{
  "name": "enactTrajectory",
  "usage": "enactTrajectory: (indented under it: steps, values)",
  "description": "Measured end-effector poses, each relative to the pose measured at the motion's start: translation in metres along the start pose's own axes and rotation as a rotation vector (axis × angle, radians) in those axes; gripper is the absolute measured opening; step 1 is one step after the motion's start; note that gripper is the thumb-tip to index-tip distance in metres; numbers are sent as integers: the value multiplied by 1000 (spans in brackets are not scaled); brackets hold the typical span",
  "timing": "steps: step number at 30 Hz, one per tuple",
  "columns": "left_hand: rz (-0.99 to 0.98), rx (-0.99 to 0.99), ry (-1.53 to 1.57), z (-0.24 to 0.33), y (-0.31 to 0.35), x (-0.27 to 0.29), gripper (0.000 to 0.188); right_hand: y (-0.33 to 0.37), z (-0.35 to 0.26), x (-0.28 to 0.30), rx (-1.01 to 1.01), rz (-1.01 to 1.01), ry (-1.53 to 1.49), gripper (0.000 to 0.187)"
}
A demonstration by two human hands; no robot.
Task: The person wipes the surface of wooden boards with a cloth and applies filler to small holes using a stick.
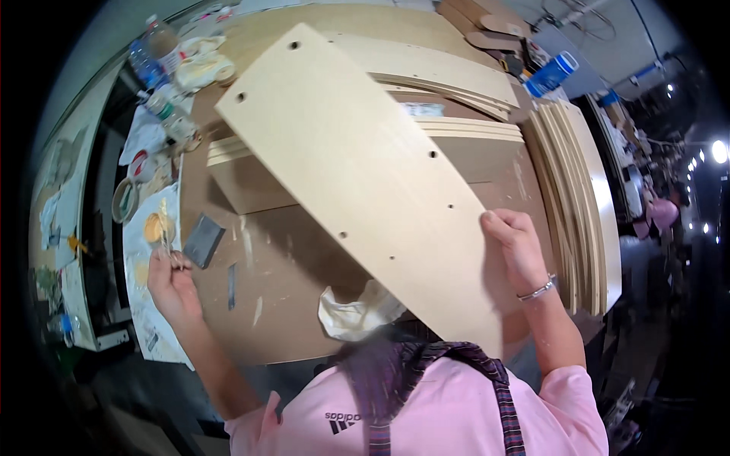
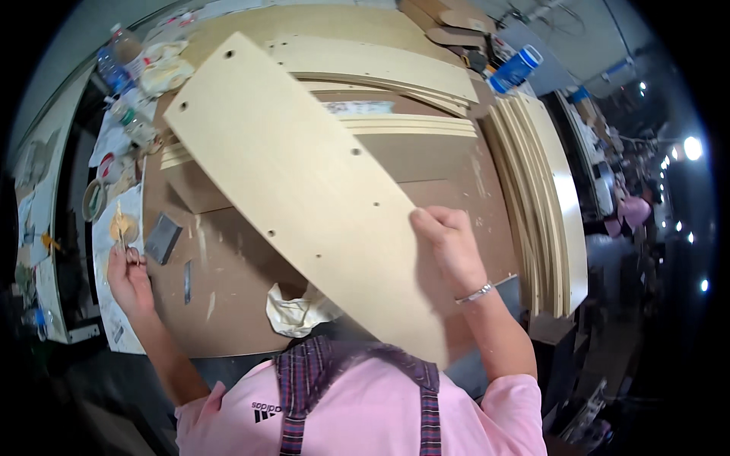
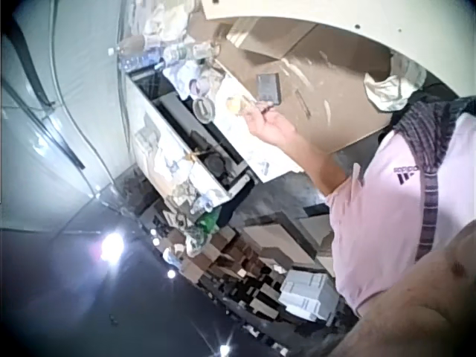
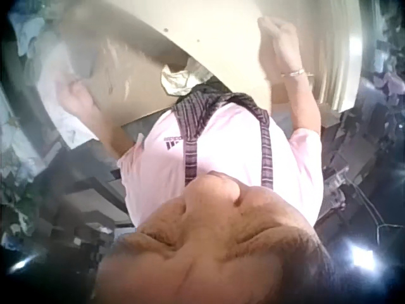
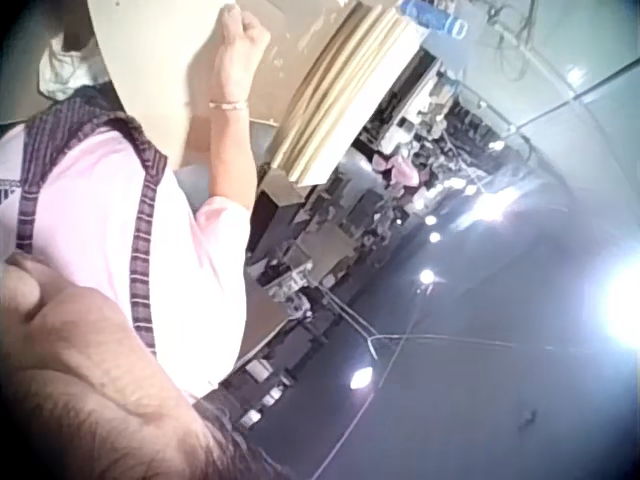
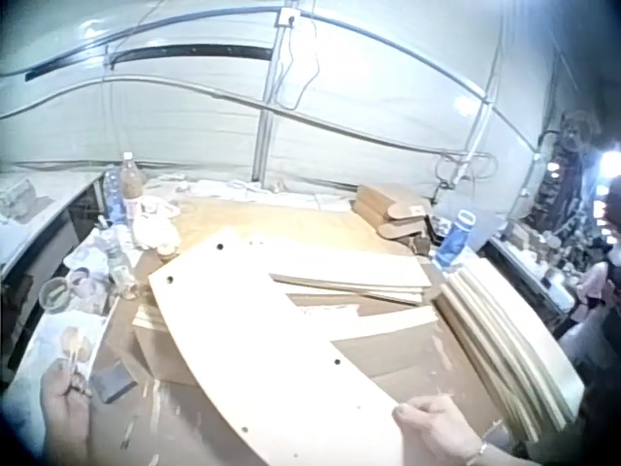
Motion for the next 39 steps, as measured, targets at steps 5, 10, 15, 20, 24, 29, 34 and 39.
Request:
enactTrajectory:
  steps: [5, 10, 15, 20, 24, 29, 34, 39]
  values:
    - [-254, -208, -493, 12, 101, -145, 4, 8, -1, -3, -17, -104, -62, 29]
    - [-683, -559, -686, 9, 151, -229, 14, 17, -1, -8, 7, -193, -73, 28]
    - [-742, -651, -723, 0, 160, -248, 12, 26, -6, -14, -4, -182, -65, 28]
    - [-751, -643, -771, -7, 162, -249, 8, 27, -5, -11, 27, -176, -38, 26]
    - [-767, -628, -775, -11, 162, -252, 6, 26, -2, -9, 26, -165, -29, 26]
    - [-750, -638, -757, -14, 161, -254, 11, 26, -6, -10, 43, -170, -8, 27]
    - [-748, -637, -753, -16, 159, -255, 11, 26, -4, -10, 30, -175, -14, 29]
    - [-756, -635, -757, -18, 159, -255, 11, 23, -1, -10, 18, -187, -19, 29]
Point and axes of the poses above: each hand's wrist, its own y-axis away from the middle knuckle, its own x-axis out of the back of the hand, z = x × y, the point moved 7 cm from there along -y, towards the middle knuckle, and after that the axes turned 2 degrees about -x, right-handed, at the moved point
